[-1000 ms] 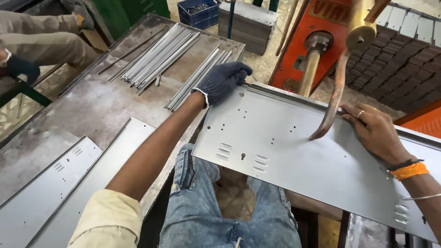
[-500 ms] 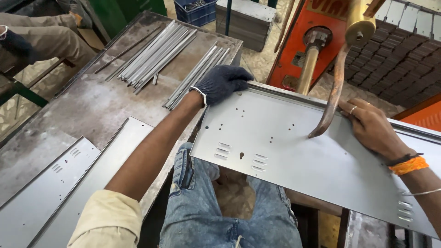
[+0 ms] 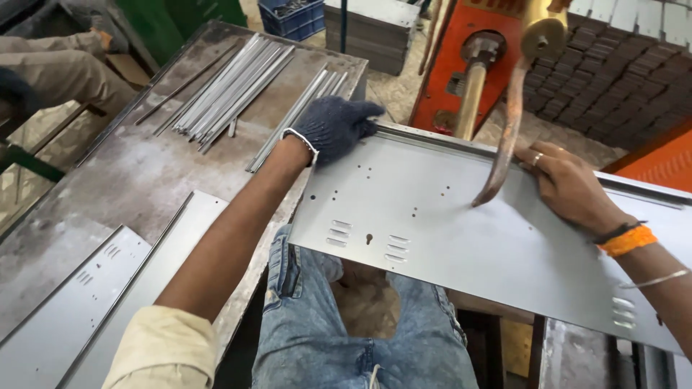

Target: Spot welding metal strips onto a metal panel at an industrial workstation.

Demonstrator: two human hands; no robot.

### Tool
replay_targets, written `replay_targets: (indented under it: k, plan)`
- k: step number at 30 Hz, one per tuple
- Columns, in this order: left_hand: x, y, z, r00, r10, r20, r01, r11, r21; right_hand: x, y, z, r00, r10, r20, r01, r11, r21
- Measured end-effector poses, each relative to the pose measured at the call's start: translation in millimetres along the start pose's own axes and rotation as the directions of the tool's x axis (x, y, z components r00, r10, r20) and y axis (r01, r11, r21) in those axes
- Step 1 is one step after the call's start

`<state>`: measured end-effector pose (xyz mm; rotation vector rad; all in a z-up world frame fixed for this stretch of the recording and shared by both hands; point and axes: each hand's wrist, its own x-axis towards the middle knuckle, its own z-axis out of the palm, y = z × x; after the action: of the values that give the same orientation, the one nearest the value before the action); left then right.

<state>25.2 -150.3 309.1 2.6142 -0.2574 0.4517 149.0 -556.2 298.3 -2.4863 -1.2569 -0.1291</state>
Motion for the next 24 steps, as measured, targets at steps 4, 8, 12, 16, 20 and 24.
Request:
replay_targets:
  k: [4, 8, 12, 16, 20, 24]
  plan:
    - [6.0, 8.2, 1.9, 0.995, 0.068, 0.073, -0.084, 0.963, 0.256, 1.1, 18.9, 10.3, 1.000, -0.020, -0.009, 0.020, 1.000, 0.006]
    - [9.1, -3.9, 22.6, 0.993, 0.117, 0.035, -0.122, 0.965, 0.231, 2.4, 4.1, 1.1, 0.994, -0.104, -0.017, 0.104, 0.994, 0.015]
    - [6.4, 10.6, 18.8, 0.997, 0.060, 0.047, -0.068, 0.981, 0.184, -12.1, 7.2, -23.6, 0.999, -0.008, 0.040, 0.007, 1.000, 0.006]
    - [7.8, 15.4, 19.0, 0.993, -0.059, 0.102, 0.036, 0.976, 0.215, -54.7, 61.3, -52.2, 0.956, 0.258, 0.137, -0.240, 0.962, -0.132]
    - [7.5, 4.3, 27.6, 0.988, -0.091, 0.124, 0.059, 0.968, 0.246, -110.0, 142.3, -74.3, 0.918, 0.387, 0.088, -0.354, 0.898, -0.262]
    - [12.6, 10.6, 24.8, 0.993, -0.048, 0.107, 0.021, 0.972, 0.236, -120.4, 137.5, -90.2, 0.835, 0.543, 0.086, -0.514, 0.827, -0.227]
